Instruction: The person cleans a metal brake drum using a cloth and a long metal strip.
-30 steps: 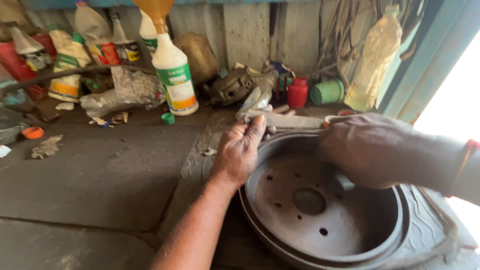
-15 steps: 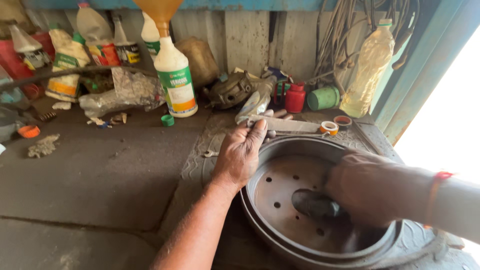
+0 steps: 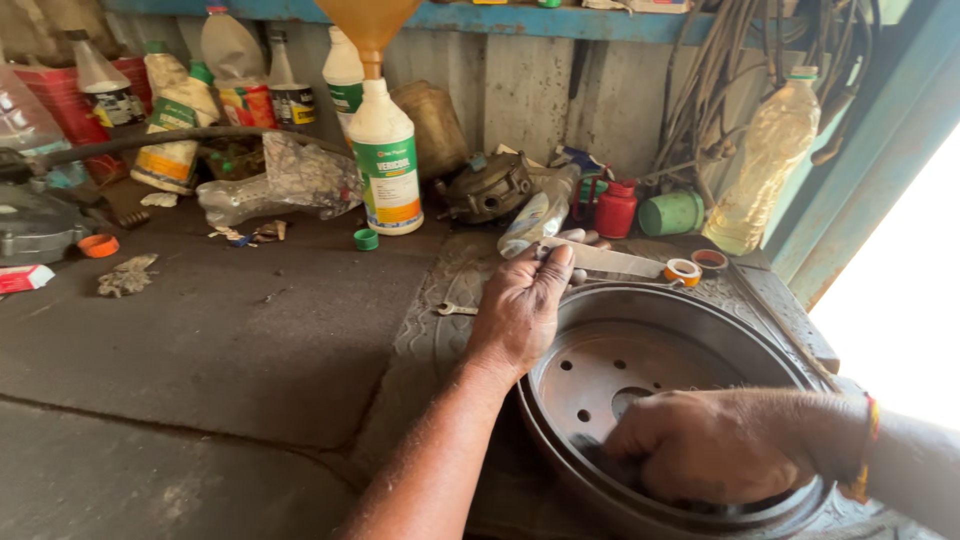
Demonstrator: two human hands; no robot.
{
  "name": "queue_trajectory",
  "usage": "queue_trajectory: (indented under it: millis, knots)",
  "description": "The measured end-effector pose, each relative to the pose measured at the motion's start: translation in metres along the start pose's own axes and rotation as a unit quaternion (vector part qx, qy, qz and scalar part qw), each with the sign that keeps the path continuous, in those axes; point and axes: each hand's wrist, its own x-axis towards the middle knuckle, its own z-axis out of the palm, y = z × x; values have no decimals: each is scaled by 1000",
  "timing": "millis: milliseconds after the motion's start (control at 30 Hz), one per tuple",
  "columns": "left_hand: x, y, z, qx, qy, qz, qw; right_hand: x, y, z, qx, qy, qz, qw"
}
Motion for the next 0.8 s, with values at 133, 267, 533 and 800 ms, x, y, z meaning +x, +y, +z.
queue_trajectory:
  millis: [133,267,533,800]
  knots:
    - [0,-6,-3,37,18,-30,999,12,9,9,353,22,59,933]
    - [3,-17,-5,-59,-22,-5,998,18,9,7,587,139,53,796]
    - [3,-22,-7,-120,-25,-15,992,-28,51,-10,559,223,6,798]
    - [0,-11,-7,-114,-39,-31,992,-56,80,-22,462,417,56,781]
